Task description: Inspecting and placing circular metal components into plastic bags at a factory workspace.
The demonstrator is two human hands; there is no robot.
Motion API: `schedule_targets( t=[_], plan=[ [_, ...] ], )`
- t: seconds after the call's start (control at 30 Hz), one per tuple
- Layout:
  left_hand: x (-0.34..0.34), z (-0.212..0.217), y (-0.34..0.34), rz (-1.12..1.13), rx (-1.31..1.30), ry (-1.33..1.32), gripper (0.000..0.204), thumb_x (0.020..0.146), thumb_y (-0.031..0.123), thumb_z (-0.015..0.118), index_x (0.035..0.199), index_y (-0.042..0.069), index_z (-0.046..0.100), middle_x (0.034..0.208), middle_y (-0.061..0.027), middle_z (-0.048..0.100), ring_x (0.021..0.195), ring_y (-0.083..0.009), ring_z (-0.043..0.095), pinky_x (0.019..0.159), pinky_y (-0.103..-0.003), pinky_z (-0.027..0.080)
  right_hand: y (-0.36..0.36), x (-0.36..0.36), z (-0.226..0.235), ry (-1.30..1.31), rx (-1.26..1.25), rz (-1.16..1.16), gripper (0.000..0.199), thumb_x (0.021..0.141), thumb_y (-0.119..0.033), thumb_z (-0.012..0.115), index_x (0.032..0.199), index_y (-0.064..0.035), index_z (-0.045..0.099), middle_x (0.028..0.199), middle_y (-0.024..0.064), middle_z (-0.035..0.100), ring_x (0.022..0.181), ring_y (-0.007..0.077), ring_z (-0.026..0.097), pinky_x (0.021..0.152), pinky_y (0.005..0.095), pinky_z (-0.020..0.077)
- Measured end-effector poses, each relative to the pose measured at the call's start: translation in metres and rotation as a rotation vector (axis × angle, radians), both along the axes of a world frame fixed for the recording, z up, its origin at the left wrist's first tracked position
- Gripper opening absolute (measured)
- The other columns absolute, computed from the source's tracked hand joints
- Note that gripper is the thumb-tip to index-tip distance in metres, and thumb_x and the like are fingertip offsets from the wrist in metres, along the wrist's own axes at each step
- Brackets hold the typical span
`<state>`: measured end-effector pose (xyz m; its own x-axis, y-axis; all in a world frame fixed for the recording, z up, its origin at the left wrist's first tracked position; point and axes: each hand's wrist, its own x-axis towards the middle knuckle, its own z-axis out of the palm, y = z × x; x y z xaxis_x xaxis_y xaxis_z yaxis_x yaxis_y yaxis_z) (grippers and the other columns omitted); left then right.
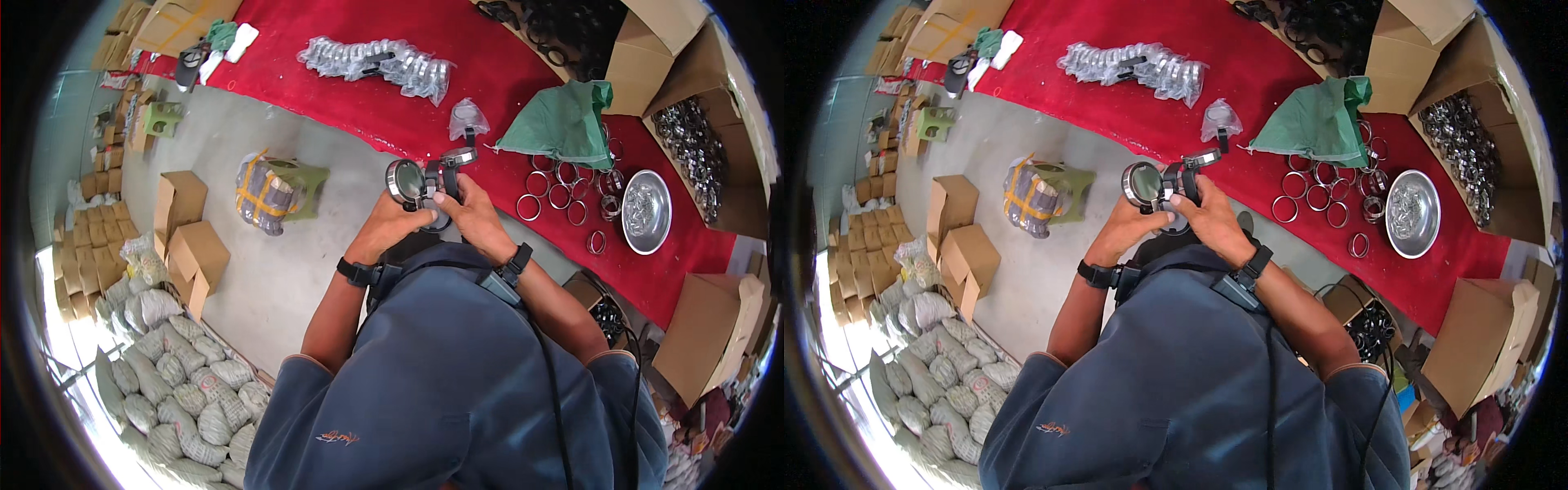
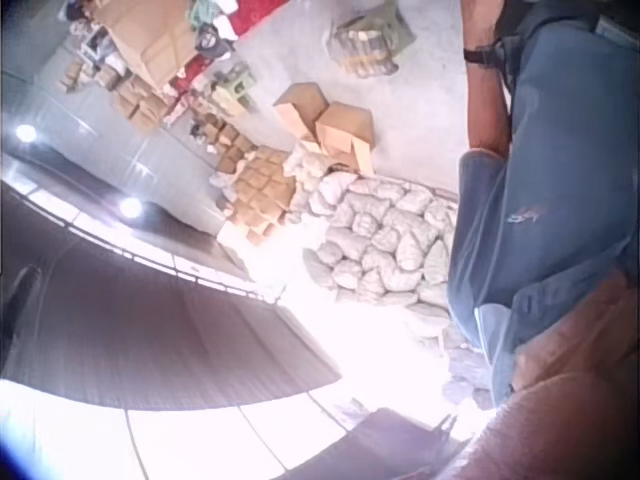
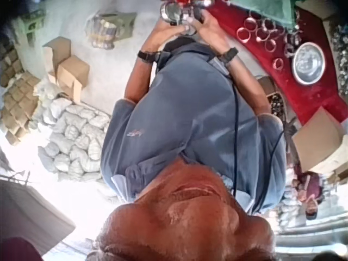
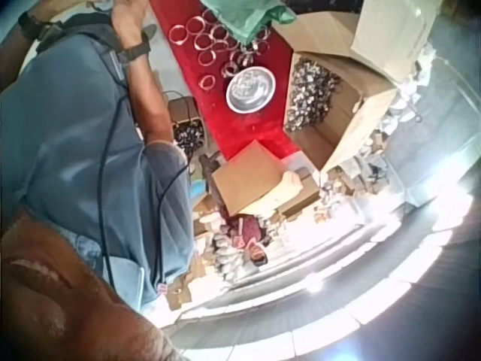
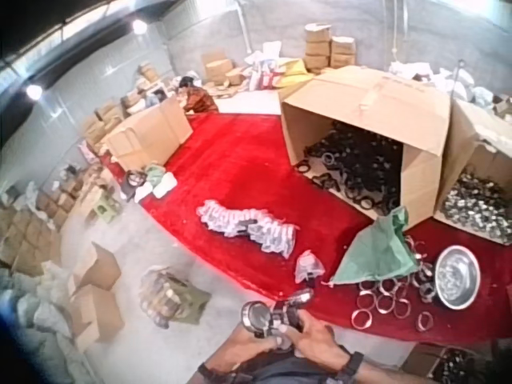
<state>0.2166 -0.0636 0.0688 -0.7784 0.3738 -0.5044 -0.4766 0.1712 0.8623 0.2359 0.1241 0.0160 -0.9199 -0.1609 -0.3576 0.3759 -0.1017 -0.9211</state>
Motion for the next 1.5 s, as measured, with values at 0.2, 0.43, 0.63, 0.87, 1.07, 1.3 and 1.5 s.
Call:
schedule_targets(
  t=[0.2,0.43,0.63,0.87,1.07,1.3,1.5],
  plan=[
    [-0.042,-0.018,-0.065,-0.089,0.105,0.266,0.093,0.08,0.008,0.079,0.159,0.001,0.032,0.138,-0.0103,0.06,0.123,-0.0179,0.058,0.104,-0.035,0.048,-0.059,-0.036,-0.001,0.021,0.107,0.004,0.035,0.095,-0.016,0.071,0.124,0.0,0.059,0.109,0.0114,0.07,0.102,0.0191,0.065,0.093,0.037,0.0511],
    [-0.107,-0.014,-0.219,-0.058,0.299,0.223,0.096,0.078,0.01,0.084,0.16,0.003,0.033,0.137,-0.0073,0.057,0.125,-0.0161,0.054,0.109,-0.034,0.042,-0.191,-0.101,0.016,0.038,-0.102,-0.041,0.037,0.097,-0.015,0.071,0.128,-0.0003,0.057,0.111,0.0048,0.065,0.101,0.0127,0.06,0.093,0.0302,0.0486],
    [-0.14,-0.037,-0.338,0.155,0.206,0.156,0.059,0.08,0.026,0.089,0.128,0.003,0.062,0.098,-0.0023,0.065,0.092,-0.0132,0.06,0.086,-0.031,0.05,-0.274,-0.141,0.03,-0.005,-0.077,-0.025,0.04,0.097,-0.019,0.072,0.129,-0.0009,0.056,0.113,0.0057,0.065,0.106,0.0145,0.062,0.097,0.0316,0.0485],
    [-0.183,-0.052,-0.41,0.278,-0.151,0.063,0.033,0.084,0.032,0.084,0.083,0.007,0.063,0.072,0.0005,0.059,0.07,-0.0128,0.056,0.064,-0.033,0.048,-0.318,-0.186,0.028,-0.057,0.062,0.076,0.035,0.095,-0.019,0.075,0.121,-0.0013,0.06,0.105,0.004,0.066,0.096,0.0123,0.061,0.088,0.0292,0.0502],
    [-0.219,-0.051,-0.445,0.271,-0.493,0.215,0.042,0.08,0.037,0.085,0.08,0.002,0.062,0.068,-0.0025,0.058,0.065,-0.0134,0.058,0.062,-0.033,0.048,-0.345,-0.25,-0.001,-0.039,0.004,0.174,0.03,0.092,-0.016,0.077,0.114,-0.0025,0.063,0.099,0.0011,0.066,0.092,0.0097,0.059,0.083,0.029,0.0495],
    [-0.276,-0.036,-0.497,0.315,-0.657,0.268,0.037,0.076,0.031,0.084,0.079,0.0,0.065,0.069,-0.0065,0.061,0.065,-0.0175,0.057,0.064,-0.038,0.047,-0.377,-0.315,-0.038,0.007,0.076,0.277,0.029,0.088,-0.011,0.077,0.113,-0.0001,0.066,0.097,0.0021,0.069,0.09,0.011,0.062,0.083,0.0306,0.0509],
    [-0.354,-0.064,-0.575,0.293,-0.722,0.204,0.035,0.075,0.028,0.086,0.087,0.0,0.069,0.076,-0.004,0.067,0.07,-0.0153,0.059,0.067,-0.036,0.049,-0.424,-0.371,-0.069,0.066,0.199,0.228,0.032,0.085,-0.015,0.079,0.112,0.0002,0.069,0.095,0.0085,0.071,0.089,0.0163,0.065,0.084,0.0342,0.0519]
  ],
)
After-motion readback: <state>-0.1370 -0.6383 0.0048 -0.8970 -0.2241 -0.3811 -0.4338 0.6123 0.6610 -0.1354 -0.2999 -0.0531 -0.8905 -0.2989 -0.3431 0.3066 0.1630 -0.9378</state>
